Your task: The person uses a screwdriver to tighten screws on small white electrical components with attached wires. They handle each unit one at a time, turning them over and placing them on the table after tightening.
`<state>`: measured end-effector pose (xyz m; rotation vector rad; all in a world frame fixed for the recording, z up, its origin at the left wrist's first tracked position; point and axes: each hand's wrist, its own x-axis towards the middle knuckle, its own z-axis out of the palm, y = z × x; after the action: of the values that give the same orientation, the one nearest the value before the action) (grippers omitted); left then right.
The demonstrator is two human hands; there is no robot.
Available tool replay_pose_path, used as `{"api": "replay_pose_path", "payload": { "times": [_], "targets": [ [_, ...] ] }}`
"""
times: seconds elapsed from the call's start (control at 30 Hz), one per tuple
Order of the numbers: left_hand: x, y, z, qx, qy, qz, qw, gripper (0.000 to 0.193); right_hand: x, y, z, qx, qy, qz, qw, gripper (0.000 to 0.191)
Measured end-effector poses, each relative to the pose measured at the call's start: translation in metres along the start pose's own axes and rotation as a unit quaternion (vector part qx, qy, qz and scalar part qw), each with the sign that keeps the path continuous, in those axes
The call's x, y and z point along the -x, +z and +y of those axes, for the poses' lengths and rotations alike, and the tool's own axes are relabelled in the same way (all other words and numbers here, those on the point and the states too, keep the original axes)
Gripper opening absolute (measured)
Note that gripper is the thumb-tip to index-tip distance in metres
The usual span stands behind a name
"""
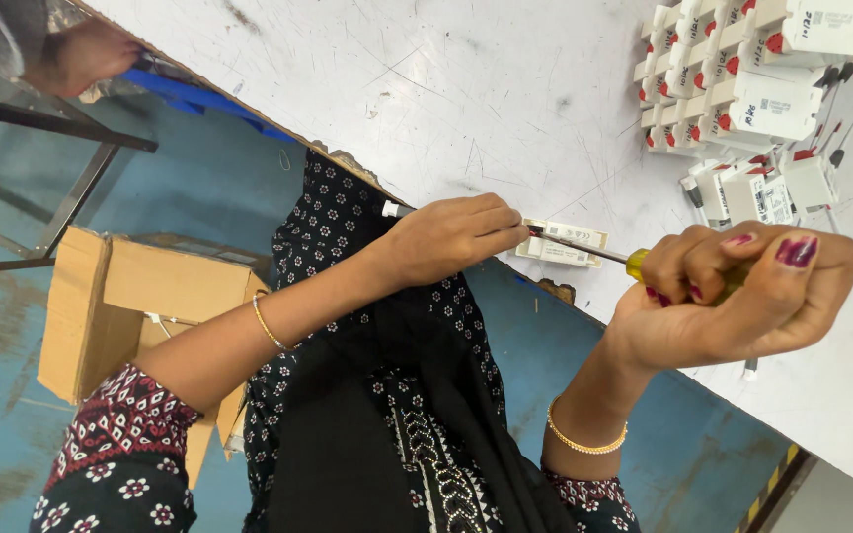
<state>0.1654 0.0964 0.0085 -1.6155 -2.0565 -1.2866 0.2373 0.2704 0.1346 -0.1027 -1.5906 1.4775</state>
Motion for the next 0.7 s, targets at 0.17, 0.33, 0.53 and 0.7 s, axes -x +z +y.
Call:
{"api": "replay_pose_path", "payload": {
  "times": [0.17, 0.33, 0.53, 0.7],
  "targets": [
    [-0.002, 0.0, -0.001, -0.017, 0.018, -0.005, 1.0, 0.023, -0.002, -0.001, 0.002, -0.006, -0.003, -0.004, 1.0, 0.024],
    [-0.006, -0.001, -0.005, -0.03, 0.048, -0.02, 0.998, 0.018, 0.0, -0.003, 0.003, -0.018, -0.002, -0.017, 1.0, 0.025],
    [-0.01, -0.001, -0.005, -0.045, 0.058, -0.034, 0.997, 0.014, 0.001, -0.001, 0.006, -0.025, 0.011, 0.028, 0.999, 0.02],
    [-0.013, 0.001, -0.006, -0.04, 0.058, -0.036, 0.997, 0.017, 0.0, 0.001, 0.007, -0.009, 0.005, 0.019, 1.0, 0.022]
  ]
}}
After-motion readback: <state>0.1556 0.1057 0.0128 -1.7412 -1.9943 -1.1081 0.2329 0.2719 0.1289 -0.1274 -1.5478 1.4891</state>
